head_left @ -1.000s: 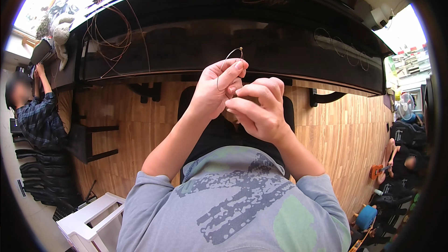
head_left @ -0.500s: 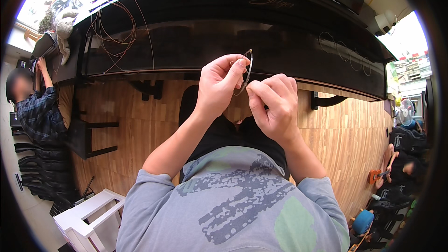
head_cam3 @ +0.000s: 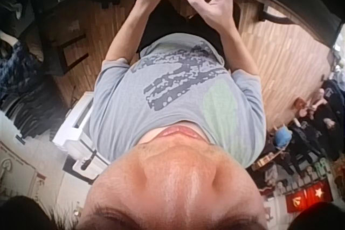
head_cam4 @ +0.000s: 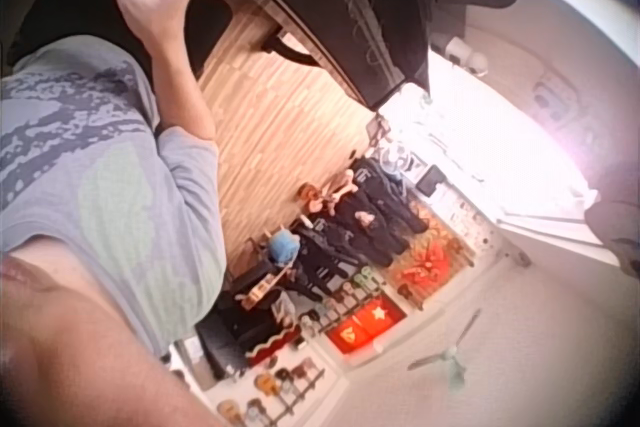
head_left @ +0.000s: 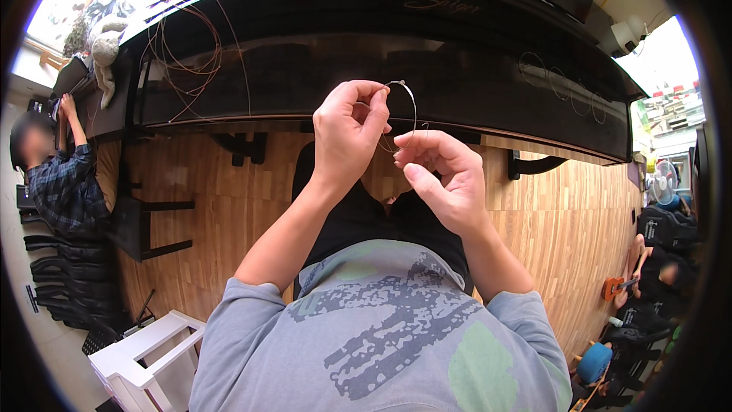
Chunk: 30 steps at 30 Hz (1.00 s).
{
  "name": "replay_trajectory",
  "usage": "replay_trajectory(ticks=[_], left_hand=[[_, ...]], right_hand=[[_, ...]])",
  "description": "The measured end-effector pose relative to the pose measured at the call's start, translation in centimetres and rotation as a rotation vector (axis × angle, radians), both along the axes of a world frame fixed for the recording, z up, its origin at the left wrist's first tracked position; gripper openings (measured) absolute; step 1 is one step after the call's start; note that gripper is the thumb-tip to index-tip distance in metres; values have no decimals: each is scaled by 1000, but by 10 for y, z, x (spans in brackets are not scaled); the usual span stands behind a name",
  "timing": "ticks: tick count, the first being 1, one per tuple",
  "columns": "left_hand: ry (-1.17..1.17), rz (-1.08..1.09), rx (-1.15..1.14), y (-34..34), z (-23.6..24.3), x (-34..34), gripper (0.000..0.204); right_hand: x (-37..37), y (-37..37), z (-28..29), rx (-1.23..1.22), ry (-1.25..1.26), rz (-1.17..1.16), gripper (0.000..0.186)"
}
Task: The person shapes thin copper wire into circular loops by hand, repeatedly bending and twisting the ends to form closed rings. The person places finished loops on the piano lid and continues with additional wire segments.
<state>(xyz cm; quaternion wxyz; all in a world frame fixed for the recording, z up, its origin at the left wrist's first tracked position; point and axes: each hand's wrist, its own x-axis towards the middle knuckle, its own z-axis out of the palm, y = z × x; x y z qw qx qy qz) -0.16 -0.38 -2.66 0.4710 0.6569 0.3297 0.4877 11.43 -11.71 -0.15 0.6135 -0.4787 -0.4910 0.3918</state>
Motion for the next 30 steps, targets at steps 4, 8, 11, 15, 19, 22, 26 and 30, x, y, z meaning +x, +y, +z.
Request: replay_trajectory(ticks=[4,8,11,15,19,22,26,30], left_hand=[[15,37,48,6,2,0,8],[-183,-92,-166,10,1,-3,9],[-276,-188,-363,12,2,-8,9],[-393,-270,-536,12,-3,-11,9],[-502,-351,-660,8,-6,-10,14],[-550,-365,-715,3,-1,-7,17],[-594,-376,-727,5,-5,-6,17],[-553,-378,-604,10,-12,-5,19]], right_hand=[[1,2,-6,-51,12,-188,11],[10,9,-8,-46,113,-227,12],[21,14,-17,-22,188,-251,15],[31,16,-24,-5,275,-257,17],[32,17,-25,1,317,-257,18],[31,18,-27,4,261,-267,17],[25,18,-29,32,146,-294,17],[27,18,-28,12,132,-273,19]])
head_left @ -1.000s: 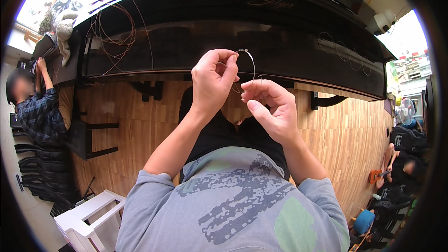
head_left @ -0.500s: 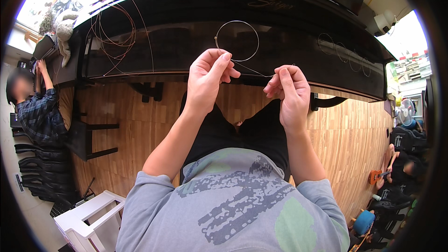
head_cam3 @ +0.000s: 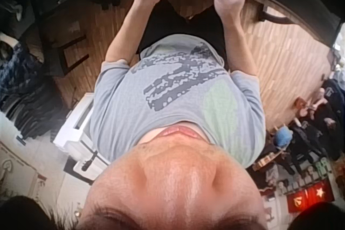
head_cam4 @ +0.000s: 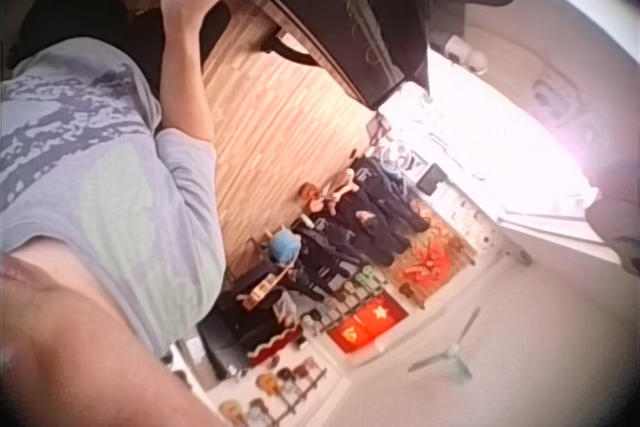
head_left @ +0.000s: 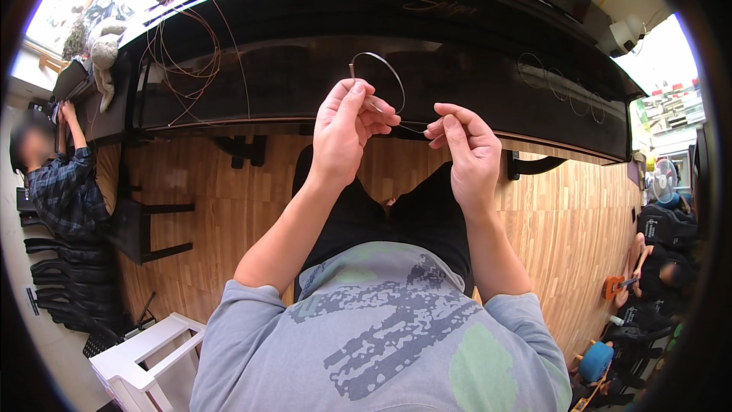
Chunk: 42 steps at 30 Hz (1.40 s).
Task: The person shapes thin copper wire into circular loops by hand, repeatedly bending and twisting the ends to form closed rings. The person places finished loops on the piano lid and continues with additional wire segments.
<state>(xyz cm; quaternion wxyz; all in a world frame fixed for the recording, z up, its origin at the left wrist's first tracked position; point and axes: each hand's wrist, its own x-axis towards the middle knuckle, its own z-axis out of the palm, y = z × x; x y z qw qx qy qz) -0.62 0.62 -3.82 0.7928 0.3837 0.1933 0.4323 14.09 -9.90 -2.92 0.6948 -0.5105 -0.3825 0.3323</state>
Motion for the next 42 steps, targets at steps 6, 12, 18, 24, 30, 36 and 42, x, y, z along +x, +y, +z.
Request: replay_trajectory(ticks=[6,12,18,24,30,36,42], left_hand=[[365,57,360,-12,7,8,20],[665,190,632,-18,14,8,19],[700,304,905,-15,4,11,18],[814,317,826,-15,21,5,17],[759,434,788,-7,21,3,14],[535,290,493,-9,21,1,18],[300,82,107,4,11,-7,20]], right_hand=[[-4,3,4,-53,95,93,19],[-2,1,5,-103,379,338,15],[1,0,-11,22,737,543,17],[3,-5,-10,78,858,581,23],[-3,-9,3,-37,487,281,25],[-2,-9,0,-111,118,137,14],[3,-6,-1,-57,56,9,12]])
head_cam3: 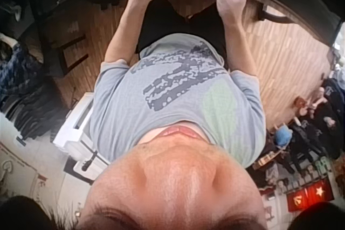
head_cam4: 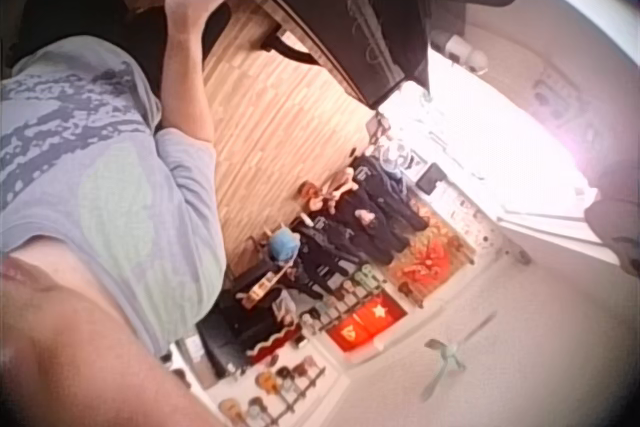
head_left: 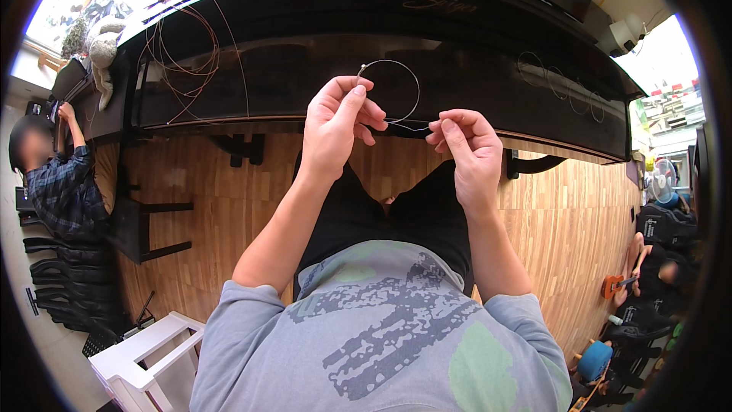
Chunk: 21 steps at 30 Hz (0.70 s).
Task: The person shapes thin copper wire into circular loops by hand, repeatedly bending and twisting the ends to form closed rings. The person places finished loops on the piano lid and continues with additional wire segments.
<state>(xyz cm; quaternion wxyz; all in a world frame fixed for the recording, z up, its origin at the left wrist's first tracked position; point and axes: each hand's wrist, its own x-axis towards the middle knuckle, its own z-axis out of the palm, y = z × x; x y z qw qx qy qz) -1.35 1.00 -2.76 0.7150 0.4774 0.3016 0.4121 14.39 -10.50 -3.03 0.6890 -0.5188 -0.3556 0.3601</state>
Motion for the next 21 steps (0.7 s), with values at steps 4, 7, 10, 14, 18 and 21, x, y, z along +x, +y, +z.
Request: replay_trajectory(ticks=[4,7,10,14,18,21], left_hand=[[-103,-41,-99,-4,-2,2,25],[-124,-61,-28,-11,-5,7,28],[-73,-42,71,-19,-4,15,29],[8,-62,213,-22,-4,19,31],[125,-61,287,-24,-3,21,25],[217,-17,367,-25,-3,21,20]], right_hand=[[-2,5,1,70,36,-29,14],[2,8,-1,67,193,24,16],[4,10,-3,44,376,110,18],[3,8,-4,-37,516,316,19],[-1,5,-2,-27,644,453,18],[-3,3,-7,28,688,529,19]])
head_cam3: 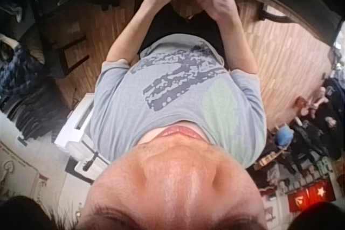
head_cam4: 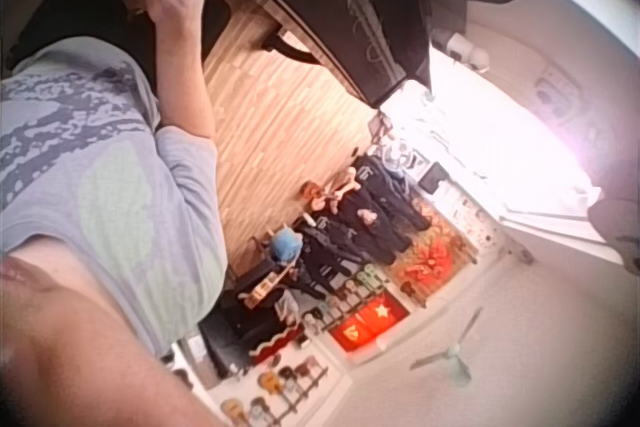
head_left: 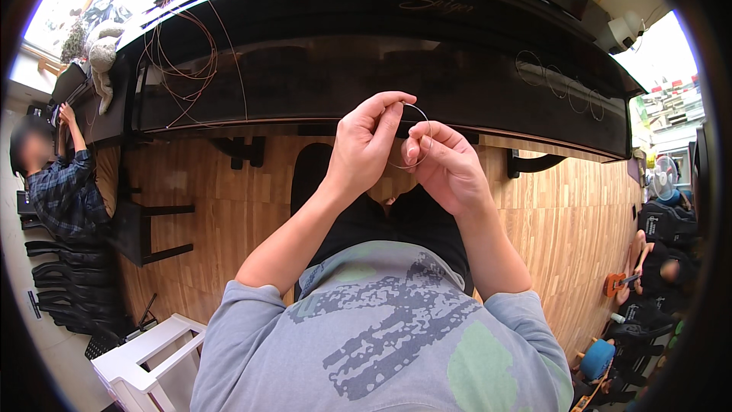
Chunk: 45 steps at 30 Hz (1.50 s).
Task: The person shapes thin copper wire into circular loops by hand, repeatedly bending and twisting the ends to form closed rings. The person places finished loops on the piano lid and continues with additional wire segments.
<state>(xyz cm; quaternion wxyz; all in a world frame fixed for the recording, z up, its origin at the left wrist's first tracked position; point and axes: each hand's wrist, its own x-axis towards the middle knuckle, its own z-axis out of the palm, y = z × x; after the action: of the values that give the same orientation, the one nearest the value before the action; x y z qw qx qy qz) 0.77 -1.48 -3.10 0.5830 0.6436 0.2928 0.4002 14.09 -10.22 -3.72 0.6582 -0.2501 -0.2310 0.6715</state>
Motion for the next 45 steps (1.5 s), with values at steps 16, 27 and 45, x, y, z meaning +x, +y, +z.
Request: replay_trajectory(ticks=[16,27,45], left_hand=[[176,293,504,9,12,-4,16],[193,314,605,10,7,-7,17],[-135,244,192,11,7,-4,20]], right_hand=[[-5,-1,8,46,-661,-356,34],[-7,5,5,88,-897,-512,28],[-20,-1,-1,-37,-102,-95,13]])
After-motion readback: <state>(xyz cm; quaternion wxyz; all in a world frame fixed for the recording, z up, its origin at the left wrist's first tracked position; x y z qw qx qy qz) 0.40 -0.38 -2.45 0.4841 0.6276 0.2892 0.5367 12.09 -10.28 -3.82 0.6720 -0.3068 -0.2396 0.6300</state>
